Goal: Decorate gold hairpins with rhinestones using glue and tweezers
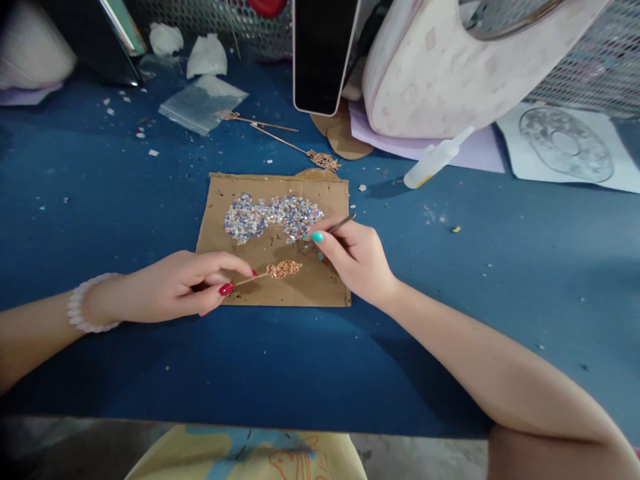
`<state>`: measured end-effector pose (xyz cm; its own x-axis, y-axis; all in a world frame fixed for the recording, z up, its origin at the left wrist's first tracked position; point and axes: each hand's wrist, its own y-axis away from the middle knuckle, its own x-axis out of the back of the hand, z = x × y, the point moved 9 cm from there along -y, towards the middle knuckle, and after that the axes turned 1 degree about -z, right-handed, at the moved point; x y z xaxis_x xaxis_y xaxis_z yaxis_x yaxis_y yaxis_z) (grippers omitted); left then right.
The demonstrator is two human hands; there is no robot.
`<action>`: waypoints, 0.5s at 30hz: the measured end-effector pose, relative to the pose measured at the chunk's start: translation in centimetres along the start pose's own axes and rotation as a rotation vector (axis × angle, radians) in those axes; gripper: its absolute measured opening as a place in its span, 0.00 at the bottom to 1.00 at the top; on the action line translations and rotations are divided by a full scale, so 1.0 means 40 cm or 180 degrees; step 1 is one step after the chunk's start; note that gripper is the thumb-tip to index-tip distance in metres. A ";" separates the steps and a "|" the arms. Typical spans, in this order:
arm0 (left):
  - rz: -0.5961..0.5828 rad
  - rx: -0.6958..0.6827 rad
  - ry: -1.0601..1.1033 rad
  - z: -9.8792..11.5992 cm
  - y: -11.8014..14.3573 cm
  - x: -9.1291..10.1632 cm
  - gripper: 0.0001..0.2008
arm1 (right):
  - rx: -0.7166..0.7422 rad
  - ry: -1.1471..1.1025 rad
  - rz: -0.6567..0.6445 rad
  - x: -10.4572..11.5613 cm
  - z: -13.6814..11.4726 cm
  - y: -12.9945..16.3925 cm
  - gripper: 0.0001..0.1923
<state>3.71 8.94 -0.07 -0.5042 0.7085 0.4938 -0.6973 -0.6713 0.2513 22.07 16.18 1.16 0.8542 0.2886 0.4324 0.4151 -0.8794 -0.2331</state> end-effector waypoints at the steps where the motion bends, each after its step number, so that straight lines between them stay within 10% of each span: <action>1: -0.0005 -0.0001 -0.0003 0.000 0.000 0.000 0.17 | 0.0025 0.0005 0.0008 -0.001 -0.003 -0.002 0.18; 15: -0.0058 0.0045 -0.0030 -0.007 -0.001 -0.003 0.18 | 0.0273 0.0211 0.0128 -0.007 -0.027 -0.007 0.02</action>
<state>3.65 8.93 -0.38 -0.4864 0.7187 0.4969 -0.6990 -0.6613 0.2722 21.39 15.94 2.05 0.8493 0.2257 0.4772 0.4087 -0.8533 -0.3238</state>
